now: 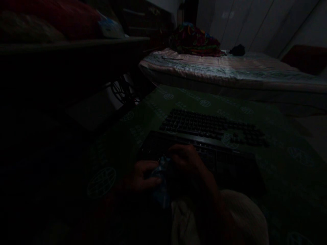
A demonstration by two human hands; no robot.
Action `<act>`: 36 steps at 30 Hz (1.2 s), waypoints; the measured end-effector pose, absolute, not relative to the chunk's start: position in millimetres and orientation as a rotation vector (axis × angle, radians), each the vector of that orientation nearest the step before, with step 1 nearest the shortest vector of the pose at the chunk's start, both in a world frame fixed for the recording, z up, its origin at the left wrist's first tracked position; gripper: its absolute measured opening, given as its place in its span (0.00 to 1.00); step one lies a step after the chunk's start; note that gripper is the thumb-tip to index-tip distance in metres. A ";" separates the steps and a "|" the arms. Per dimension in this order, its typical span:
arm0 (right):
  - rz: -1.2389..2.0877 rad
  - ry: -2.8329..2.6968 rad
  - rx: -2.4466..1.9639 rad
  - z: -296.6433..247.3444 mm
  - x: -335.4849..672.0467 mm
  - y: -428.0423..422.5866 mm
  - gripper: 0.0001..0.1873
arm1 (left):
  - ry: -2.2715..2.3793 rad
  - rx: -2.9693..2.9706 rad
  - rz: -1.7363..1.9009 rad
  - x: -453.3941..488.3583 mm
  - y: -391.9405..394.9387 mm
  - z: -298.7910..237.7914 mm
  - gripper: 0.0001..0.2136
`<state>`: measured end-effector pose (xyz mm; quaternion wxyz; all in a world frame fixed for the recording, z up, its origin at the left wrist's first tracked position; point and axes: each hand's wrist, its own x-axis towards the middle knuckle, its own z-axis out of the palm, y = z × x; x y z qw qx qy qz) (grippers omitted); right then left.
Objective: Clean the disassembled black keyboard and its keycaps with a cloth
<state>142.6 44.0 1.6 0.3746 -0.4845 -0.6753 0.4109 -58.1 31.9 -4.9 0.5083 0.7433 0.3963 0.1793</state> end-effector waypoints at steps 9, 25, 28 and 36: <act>1.057 -1.799 -1.224 2.3 142.0 44.2 0.11 | 0.947 1.811 0.394 -58.9 34.7 -7.1 0.10; 1.172 -1.685 -1.207 1.2 148.4 43.3 0.11 | 0.920 1.799 0.367 -58.5 33.6 -6.3 0.10; 1.126 -1.703 -1.187 -3.2 145.3 44.7 0.10 | 0.953 1.809 0.356 -57.6 34.1 -4.4 0.10; 1.000 -1.822 -1.115 -9.8 134.6 45.9 0.11 | 1.017 1.759 0.383 -61.0 35.6 -2.8 0.09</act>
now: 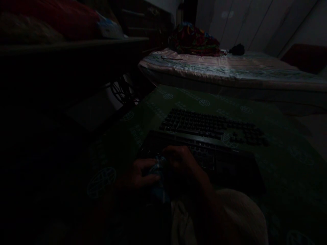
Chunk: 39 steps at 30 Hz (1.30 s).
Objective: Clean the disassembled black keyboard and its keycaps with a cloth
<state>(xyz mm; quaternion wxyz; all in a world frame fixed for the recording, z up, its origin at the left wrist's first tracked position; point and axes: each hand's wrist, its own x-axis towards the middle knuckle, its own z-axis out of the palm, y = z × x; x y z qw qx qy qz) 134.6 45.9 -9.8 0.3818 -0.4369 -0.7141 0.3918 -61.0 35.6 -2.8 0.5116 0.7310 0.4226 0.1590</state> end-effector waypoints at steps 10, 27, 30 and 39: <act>1.036 -1.812 -1.085 -11.4 129.2 45.0 0.11 | 1.030 1.778 0.354 -60.0 33.7 -2.2 0.08; 0.962 -1.854 -1.060 -19.9 124.5 45.9 0.13 | 1.070 1.757 0.411 -61.5 37.6 0.9 0.09; 0.985 -1.854 -1.101 -18.3 127.4 46.5 0.13 | 1.082 1.752 0.394 -61.3 37.2 1.9 0.10; 1.141 -1.707 -1.220 2.0 147.2 44.6 0.09 | 1.013 1.732 0.315 -62.5 36.6 -5.3 0.11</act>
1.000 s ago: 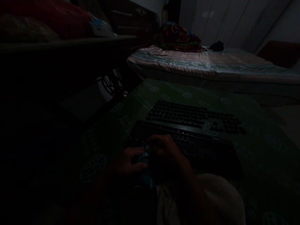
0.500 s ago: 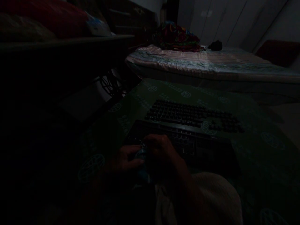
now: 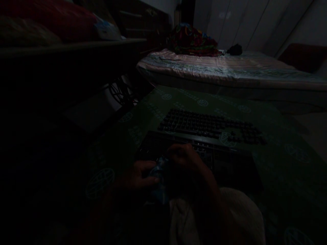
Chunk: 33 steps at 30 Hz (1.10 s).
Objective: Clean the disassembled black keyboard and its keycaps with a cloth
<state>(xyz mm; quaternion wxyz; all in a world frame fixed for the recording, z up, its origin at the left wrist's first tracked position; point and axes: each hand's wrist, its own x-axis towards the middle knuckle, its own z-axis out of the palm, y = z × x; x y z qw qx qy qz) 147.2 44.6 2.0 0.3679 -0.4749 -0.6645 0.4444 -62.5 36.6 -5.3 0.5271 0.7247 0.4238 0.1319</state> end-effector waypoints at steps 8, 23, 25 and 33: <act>1.279 -1.655 -1.277 15.2 157.0 40.4 0.10 | 0.984 1.693 0.314 -61.3 34.6 -5.0 0.11; 1.356 -1.556 -1.268 5.0 153.3 41.8 0.09 | 1.042 1.713 0.307 -63.2 36.2 -7.1 0.12; 1.367 -1.542 -1.271 8.2 156.8 40.9 0.09 | 1.060 1.716 0.299 -62.5 35.7 -6.7 0.12; 1.395 -1.528 -1.276 12.5 157.3 38.9 0.08 | 1.064 1.707 0.283 -60.8 34.9 -1.2 0.12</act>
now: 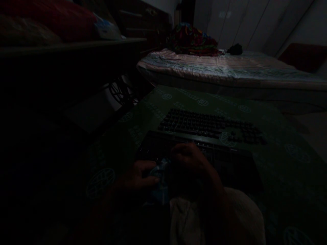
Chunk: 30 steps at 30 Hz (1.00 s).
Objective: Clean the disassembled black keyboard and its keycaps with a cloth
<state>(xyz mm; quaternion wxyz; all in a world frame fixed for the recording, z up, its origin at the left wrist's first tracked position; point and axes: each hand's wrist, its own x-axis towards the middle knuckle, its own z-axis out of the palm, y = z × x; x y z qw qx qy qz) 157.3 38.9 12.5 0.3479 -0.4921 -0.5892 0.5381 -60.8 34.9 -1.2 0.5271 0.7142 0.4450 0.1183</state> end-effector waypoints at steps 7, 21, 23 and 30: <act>1.403 -1.539 -1.269 8.5 157.0 39.8 0.09 | 1.072 1.729 0.226 -62.8 35.9 -4.6 0.13; 1.389 -1.468 -1.263 2.5 155.4 41.6 0.10 | 1.077 1.677 0.247 -61.3 33.8 -0.6 0.11; 1.363 -1.471 -1.250 1.5 152.1 42.5 0.09 | 1.084 1.699 0.246 -60.8 34.4 -0.9 0.11; 1.389 -1.495 -1.247 5.3 150.1 41.9 0.09 | 1.067 1.705 0.254 -62.0 34.1 -3.3 0.12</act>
